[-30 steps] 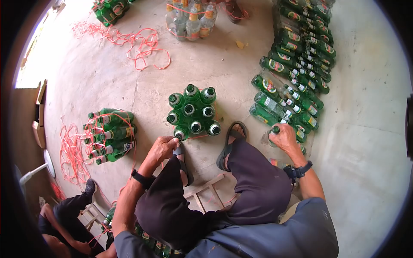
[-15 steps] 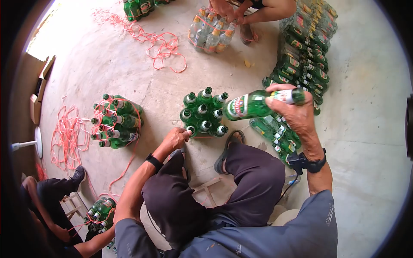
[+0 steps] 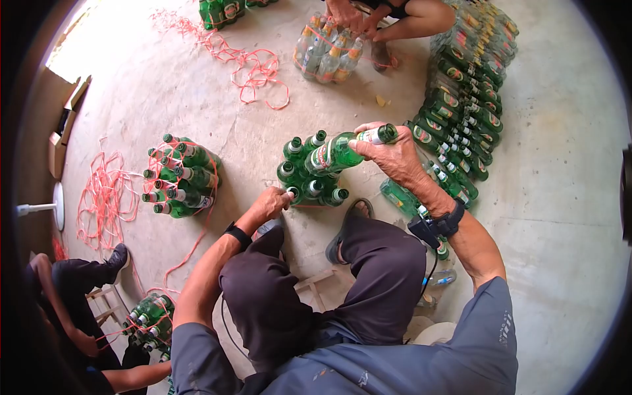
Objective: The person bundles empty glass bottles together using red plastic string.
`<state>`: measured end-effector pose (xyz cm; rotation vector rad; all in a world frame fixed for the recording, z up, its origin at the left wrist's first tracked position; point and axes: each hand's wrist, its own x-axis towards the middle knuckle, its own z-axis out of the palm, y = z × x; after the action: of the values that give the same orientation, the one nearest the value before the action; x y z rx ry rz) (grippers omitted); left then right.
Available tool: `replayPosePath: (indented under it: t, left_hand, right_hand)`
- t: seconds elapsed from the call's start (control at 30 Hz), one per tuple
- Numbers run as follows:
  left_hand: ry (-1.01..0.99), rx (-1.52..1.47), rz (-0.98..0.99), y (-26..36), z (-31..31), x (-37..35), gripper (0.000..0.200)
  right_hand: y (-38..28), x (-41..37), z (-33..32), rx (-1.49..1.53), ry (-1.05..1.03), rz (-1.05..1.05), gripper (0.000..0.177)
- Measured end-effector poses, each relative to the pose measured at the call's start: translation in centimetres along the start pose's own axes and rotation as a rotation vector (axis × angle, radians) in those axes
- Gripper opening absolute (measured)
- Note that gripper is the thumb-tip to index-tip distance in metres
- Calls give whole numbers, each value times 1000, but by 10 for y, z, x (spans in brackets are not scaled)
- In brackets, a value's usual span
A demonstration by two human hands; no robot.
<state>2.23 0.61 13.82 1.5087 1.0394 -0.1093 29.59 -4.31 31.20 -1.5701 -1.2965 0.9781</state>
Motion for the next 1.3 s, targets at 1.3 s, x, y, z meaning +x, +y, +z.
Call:
replayPosePath:
  t: [1.3]
  left_hand:
    - [40, -19, 78, 1, 5, 2, 49]
  right_hand:
    - [49, 29, 57, -228, -342, -177, 28]
